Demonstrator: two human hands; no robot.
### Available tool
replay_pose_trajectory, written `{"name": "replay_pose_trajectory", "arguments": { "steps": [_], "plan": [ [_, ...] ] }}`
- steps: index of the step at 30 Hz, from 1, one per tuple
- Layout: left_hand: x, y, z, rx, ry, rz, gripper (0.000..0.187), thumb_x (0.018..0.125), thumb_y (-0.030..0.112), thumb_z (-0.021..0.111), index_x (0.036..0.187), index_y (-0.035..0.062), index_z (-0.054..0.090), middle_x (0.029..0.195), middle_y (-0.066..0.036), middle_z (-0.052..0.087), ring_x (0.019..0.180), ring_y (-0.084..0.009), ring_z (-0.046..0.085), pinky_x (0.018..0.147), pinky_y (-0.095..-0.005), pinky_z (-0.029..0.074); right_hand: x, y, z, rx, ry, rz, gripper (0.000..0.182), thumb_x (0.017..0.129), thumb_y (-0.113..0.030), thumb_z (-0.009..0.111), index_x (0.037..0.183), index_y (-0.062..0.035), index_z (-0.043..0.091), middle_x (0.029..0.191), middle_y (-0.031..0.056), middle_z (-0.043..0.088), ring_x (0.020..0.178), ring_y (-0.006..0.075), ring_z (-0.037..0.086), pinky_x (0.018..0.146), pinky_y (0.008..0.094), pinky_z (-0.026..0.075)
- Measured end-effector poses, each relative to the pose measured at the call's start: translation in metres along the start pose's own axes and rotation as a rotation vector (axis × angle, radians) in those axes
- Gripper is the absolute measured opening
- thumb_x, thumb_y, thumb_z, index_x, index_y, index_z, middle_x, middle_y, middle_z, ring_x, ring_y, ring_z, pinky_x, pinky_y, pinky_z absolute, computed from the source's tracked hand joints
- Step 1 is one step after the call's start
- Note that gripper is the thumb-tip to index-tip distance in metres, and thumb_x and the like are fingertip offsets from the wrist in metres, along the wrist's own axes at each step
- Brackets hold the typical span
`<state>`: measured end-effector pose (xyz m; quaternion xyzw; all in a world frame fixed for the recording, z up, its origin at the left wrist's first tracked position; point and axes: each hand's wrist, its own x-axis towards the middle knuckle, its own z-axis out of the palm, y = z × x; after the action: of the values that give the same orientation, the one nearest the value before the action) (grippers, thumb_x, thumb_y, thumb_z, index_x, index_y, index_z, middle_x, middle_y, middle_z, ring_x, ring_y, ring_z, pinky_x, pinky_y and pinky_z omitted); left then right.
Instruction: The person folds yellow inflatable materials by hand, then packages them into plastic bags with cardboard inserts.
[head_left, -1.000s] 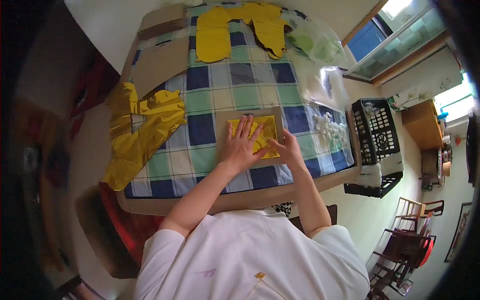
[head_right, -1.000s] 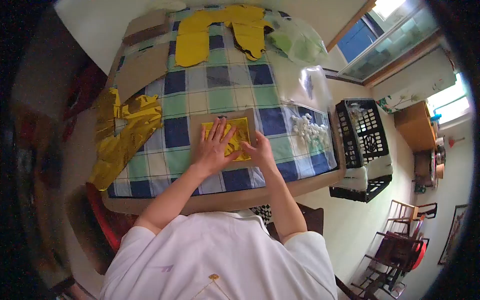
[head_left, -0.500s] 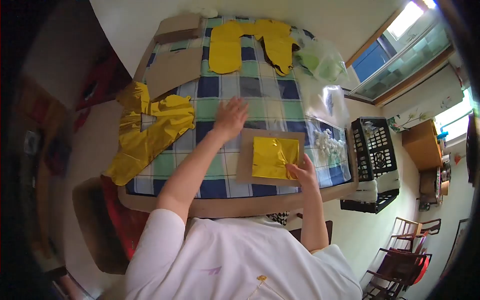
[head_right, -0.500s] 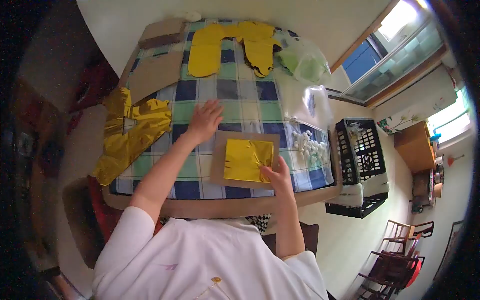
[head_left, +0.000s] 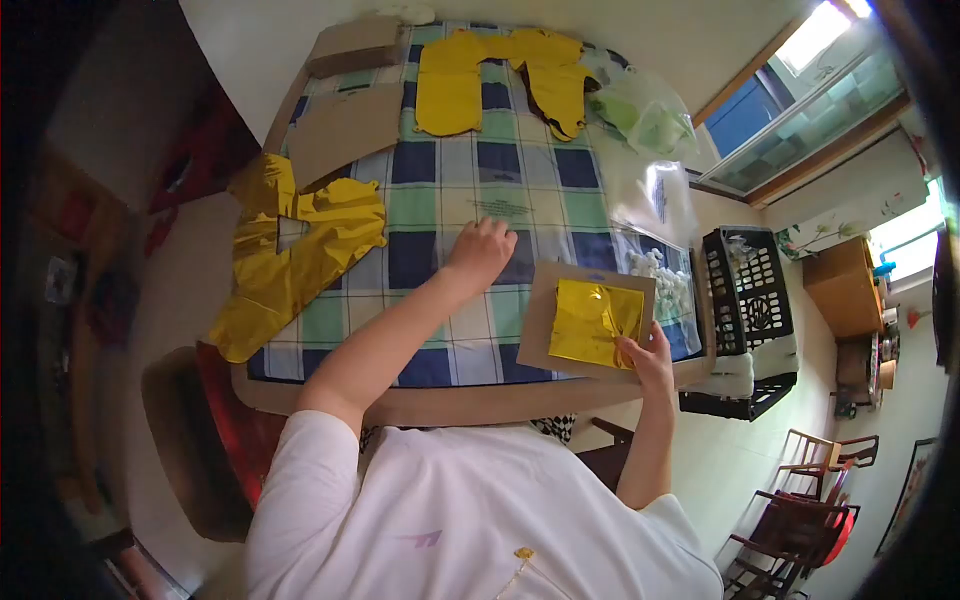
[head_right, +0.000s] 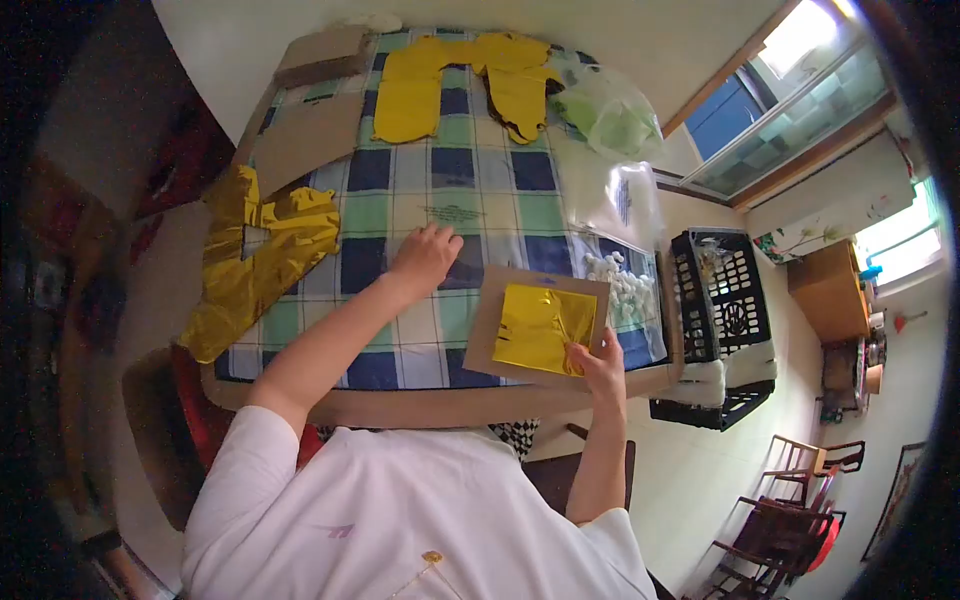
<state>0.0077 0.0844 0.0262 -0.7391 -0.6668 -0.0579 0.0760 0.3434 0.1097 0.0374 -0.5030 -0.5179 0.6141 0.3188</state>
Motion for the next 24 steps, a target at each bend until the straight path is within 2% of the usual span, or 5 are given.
{"name": "replay_pose_trajectory", "arguments": {
  "steps": [5,8,12,18,24],
  "plan": [
    [0.007,0.008,-0.008,-0.178,0.008,-0.094,0.010,0.084,0.014,0.054,0.090,0.0074,0.059,0.086,-0.008,0.061,0.090,-0.0267,0.061,0.073,-0.0391,0.051,0.006,0.013,0.024,-0.055,-0.008,0.013,0.049,0.078,0.003,0.069,0.122,-0.0008,0.048,0.100,0.0087,0.064,0.084,0.0152,0.063,0.071,0.0247,0.051],
    [0.006,0.018,-0.009,-0.254,0.036,-0.124,0.009,0.084,0.013,0.052,0.086,0.0070,0.058,0.085,-0.008,0.061,0.089,-0.0266,0.061,0.072,-0.0404,0.052,0.018,0.026,0.058,-0.028,-0.123,0.052,0.058,0.076,0.000,0.072,0.127,0.0012,0.042,0.100,0.0094,0.064,0.090,0.0174,0.063,0.075,0.0278,0.051],
    [-0.001,0.018,-0.006,-0.267,0.048,-0.107,0.007,0.084,0.013,0.053,0.085,0.0075,0.058,0.086,-0.008,0.061,0.090,-0.0265,0.061,0.073,-0.0405,0.053,0.028,0.035,0.099,-0.065,-0.159,-0.113,0.068,0.074,0.000,0.072,0.131,-0.0020,0.036,0.101,0.0108,0.065,0.093,0.0180,0.062,0.078,0.0297,0.050],
    [-0.005,0.018,-0.011,-0.309,0.168,-0.103,0.006,0.083,0.011,0.055,0.084,0.0071,0.058,0.086,-0.008,0.059,0.090,-0.0259,0.060,0.072,-0.0387,0.053,0.006,0.003,0.115,-0.410,-0.037,-0.071,0.075,0.074,0.006,0.071,0.136,-0.0093,0.033,0.101,0.0128,0.067,0.085,0.0174,0.065,0.074,0.0277,0.052],
    [-0.005,0.023,0.000,-0.296,0.232,0.024,0.005,0.078,0.009,0.056,0.083,0.0068,0.058,0.085,-0.007,0.059,0.087,-0.0262,0.059,0.072,-0.0382,0.052,0.018,0.034,0.103,-0.224,-0.135,-0.120,0.080,0.070,0.000,0.076,0.137,-0.0079,0.031,0.106,0.0144,0.065,0.091,0.0181,0.064,0.079,0.0289,0.051]
  ]
}}
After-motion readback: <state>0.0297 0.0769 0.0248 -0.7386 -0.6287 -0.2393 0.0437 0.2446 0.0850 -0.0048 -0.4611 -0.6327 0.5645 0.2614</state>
